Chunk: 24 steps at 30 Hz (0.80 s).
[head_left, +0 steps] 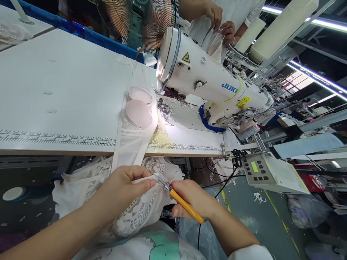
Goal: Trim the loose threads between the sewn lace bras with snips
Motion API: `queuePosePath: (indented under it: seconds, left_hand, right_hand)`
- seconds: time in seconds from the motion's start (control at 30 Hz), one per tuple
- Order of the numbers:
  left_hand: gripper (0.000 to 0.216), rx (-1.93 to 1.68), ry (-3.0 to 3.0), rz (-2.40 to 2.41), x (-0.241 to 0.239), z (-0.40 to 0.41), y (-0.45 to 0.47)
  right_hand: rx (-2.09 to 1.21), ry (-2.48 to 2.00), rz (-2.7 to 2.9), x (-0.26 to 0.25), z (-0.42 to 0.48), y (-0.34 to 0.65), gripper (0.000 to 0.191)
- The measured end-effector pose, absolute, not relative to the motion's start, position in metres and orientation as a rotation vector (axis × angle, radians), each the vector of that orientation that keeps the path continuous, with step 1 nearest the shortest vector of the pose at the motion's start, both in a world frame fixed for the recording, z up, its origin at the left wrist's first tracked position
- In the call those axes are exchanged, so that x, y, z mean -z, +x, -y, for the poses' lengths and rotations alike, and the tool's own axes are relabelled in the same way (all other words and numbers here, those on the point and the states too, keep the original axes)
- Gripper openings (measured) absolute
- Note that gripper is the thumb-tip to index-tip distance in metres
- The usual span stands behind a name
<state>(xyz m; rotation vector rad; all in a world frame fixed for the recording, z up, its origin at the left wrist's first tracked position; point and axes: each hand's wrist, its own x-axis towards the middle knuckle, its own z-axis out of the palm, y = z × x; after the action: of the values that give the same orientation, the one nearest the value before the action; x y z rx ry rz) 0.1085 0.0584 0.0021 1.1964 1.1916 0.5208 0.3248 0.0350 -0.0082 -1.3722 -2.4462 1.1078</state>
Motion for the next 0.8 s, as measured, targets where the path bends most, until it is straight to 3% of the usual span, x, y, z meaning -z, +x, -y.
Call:
queuePosePath:
  seconds: [0.8]
  left_hand:
    - [0.025, -0.545, 1.091, -1.117, 0.0, -0.066, 0.109]
  right_hand:
    - [-1.258, -1.409, 2.153, 0.028, -0.026, 0.318, 0.056]
